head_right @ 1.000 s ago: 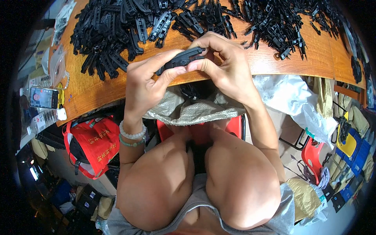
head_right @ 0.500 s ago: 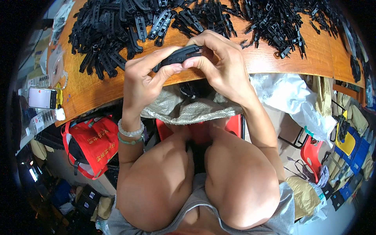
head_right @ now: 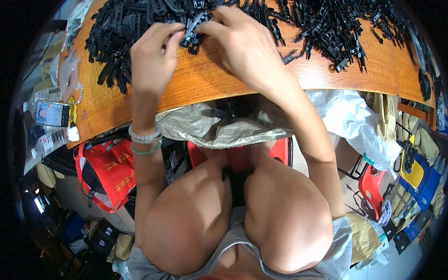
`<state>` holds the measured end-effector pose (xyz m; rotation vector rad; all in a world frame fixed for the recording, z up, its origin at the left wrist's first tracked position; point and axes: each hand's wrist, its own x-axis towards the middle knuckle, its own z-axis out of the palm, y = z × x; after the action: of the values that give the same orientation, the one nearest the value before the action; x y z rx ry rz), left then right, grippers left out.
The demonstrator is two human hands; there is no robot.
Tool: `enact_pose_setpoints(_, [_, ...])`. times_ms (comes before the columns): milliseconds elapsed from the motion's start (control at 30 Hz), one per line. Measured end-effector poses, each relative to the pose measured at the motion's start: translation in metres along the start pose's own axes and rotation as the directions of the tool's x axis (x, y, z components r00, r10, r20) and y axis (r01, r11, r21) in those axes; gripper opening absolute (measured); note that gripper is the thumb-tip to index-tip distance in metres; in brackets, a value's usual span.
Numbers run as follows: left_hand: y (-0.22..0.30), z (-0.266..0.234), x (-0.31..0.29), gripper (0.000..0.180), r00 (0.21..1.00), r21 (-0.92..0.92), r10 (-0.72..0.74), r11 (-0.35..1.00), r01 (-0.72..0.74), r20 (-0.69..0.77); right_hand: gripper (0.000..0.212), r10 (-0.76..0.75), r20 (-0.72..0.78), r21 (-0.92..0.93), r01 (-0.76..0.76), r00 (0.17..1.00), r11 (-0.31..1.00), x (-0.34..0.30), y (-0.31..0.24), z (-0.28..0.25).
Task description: The person assembles small black plastic components by hand, then places the assembled components into a storage bag.
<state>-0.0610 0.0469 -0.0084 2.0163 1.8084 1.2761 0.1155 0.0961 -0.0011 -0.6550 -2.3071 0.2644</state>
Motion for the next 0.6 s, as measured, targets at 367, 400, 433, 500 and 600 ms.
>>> enact_pose_setpoints(367, [0.000, 0.015, -0.006, 0.017, 0.991, 0.219, 0.063, 0.972, -0.088, 0.117, 0.023, 0.004, -0.159, 0.038, 0.002, 0.987, 0.999, 0.009, -0.003, -0.012])
enact_pose_setpoints(400, [0.001, 0.015, -0.007, 0.015, 0.985, 0.271, 0.121, 0.951, -0.151, 0.124, 0.022, 0.133, -0.169, 0.150, -0.108, 0.977, 0.983, 0.006, -0.002, -0.015])
enact_pose_setpoints(433, [0.002, 0.016, -0.007, 0.015, 0.985, 0.269, 0.122, 0.951, -0.152, 0.124, 0.021, 0.262, -0.165, 0.257, -0.215, 0.951, 0.942, 0.002, 0.001, -0.019])
enact_pose_setpoints(500, [0.006, 0.019, -0.005, 0.013, 0.990, 0.208, 0.066, 0.974, -0.091, 0.123, 0.017, 0.342, -0.240, 0.253, -0.282, 0.909, 0.926, -0.007, 0.011, -0.018])
enact_pose_setpoints(600, [0.005, 0.017, -0.005, 0.012, 0.996, 0.185, 0.005, 0.983, -0.022, 0.092, 0.015, 0.593, -0.198, 0.560, -0.407, 0.781, 0.722, -0.011, -0.003, -0.020])
